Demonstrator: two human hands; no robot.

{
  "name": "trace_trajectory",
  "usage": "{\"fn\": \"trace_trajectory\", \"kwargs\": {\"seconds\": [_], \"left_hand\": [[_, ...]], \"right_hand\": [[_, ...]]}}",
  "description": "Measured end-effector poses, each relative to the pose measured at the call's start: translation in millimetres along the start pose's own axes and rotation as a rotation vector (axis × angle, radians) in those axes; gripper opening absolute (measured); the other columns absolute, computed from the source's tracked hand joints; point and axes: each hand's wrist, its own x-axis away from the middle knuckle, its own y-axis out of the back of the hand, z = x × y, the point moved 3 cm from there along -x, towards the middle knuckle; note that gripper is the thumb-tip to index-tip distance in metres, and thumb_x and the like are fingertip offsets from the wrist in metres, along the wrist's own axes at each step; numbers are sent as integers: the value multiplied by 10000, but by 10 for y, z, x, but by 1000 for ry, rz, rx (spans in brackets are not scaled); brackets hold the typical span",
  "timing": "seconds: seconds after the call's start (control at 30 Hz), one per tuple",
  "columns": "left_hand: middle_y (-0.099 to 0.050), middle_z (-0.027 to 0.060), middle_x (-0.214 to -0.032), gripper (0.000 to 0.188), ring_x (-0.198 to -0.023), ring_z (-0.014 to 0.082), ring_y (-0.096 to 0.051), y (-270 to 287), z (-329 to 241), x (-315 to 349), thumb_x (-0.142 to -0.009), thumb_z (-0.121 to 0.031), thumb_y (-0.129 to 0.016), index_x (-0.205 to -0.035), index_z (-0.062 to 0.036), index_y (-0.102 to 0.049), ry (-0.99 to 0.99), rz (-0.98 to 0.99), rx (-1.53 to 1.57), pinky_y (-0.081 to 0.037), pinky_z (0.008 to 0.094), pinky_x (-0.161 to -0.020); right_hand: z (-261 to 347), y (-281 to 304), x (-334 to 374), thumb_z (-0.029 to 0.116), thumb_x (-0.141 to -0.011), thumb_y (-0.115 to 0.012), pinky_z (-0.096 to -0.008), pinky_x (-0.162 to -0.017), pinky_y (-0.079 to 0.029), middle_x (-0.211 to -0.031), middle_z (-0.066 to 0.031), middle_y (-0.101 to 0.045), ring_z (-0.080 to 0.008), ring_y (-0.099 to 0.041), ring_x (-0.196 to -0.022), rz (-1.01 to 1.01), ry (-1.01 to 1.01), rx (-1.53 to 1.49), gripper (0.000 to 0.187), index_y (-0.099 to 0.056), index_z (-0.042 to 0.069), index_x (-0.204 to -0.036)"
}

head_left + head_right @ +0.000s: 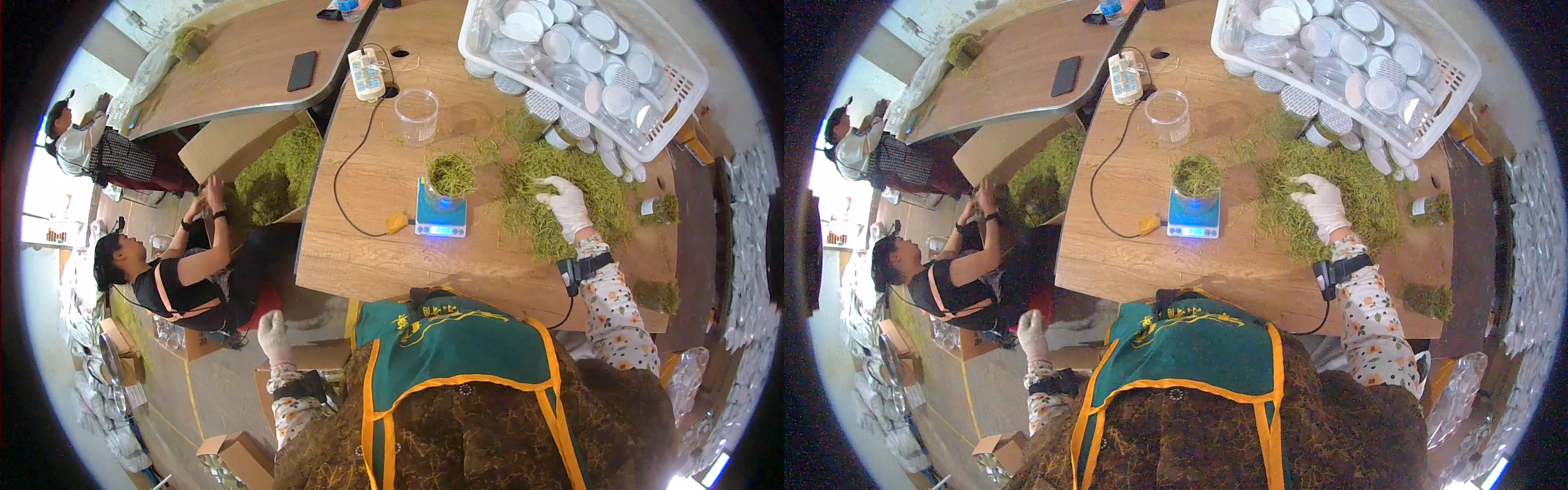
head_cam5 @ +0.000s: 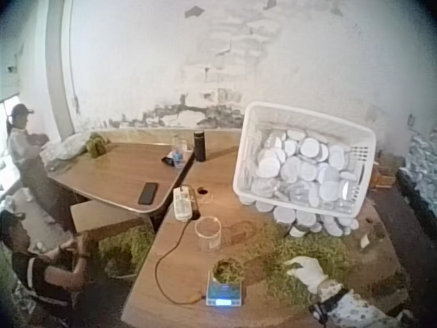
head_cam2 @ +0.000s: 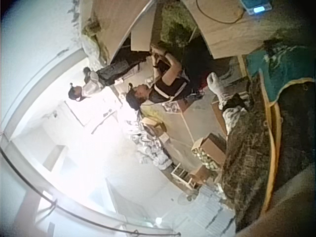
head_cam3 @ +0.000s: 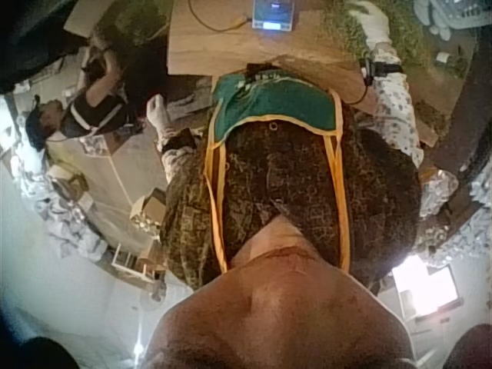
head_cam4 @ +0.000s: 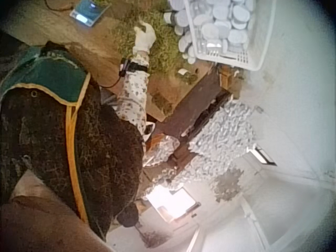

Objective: The person repeatedly scoops dried green herbs onto a digital scale, adjusts the amount, and places the weighed portion into small round containers. The person then closes the containers and sets them aside on the table. The process is repeated multiple times throughout the clip.

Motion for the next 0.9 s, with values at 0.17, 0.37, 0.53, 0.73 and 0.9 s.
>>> {"fn": "trace_trajectory", "kwargs": {"seconds": [0.17, 0.37, 0.53, 0.73, 0.9], "left_hand": [[-649, 15, -990, 206, -862, 94, -569, -387, -905, -131, -954, -119, -658, -1121, 2, -661, -185, 80, 169, -478, 250, -778], [-568, 142, -1330, 636, -1216, 240, -563, -1625, -1741, 38, -824, -130, -778, -1380, 0, -499, -406, 483, 156, -473, 359, -1008], [-461, 240, -1427, 976, -1337, 365, -454, -2670, -2252, 217, -744, -336, -861, -1490, 21, -342, -750, 574, -123, -395, 433, -1109], [-446, 262, -1436, 1125, -1345, 396, -438, -3160, -2509, 273, -697, -477, -874, -1505, 49, -294, -786, 618, -87, -378, 445, -1120], [-474, 231, -1423, 1088, -1316, 376, -483, -3270, -2531, 260, -693, -450, -875, -1500, 30, -325, -837, 620, -18, -398, 439, -1107]], "right_hand": [[-21, 35, 184, 22, -856, -746, -229, -506, -411, -874, -23, -667, -78, -524, -591, -172, -304, -468, 438, -584, 4, -1263], [765, -239, 203, 12, -866, -740, -229, -552, -435, -924, -19, -658, -76, -563, -687, 95, -189, -900, 485, -516, 29, -1295], [1459, -712, 86, 38, -875, -736, -221, -567, -461, -877, -6, -653, -71, -578, -711, 322, -107, -753, 356, -592, 9, -1199], [1851, -1139, 6, 184, -819, -652, -459, -790, -556, -905, -145, -692, -341, -687, -918, 149, 789, 538, 169, -712, 106, -956], [1902, -1431, -6, 155, -834, -614, -427, -668, -571, -868, -168, -694, -327, -712, -808, 243, 720, 1001, 167, -724, 63, -920]]}}
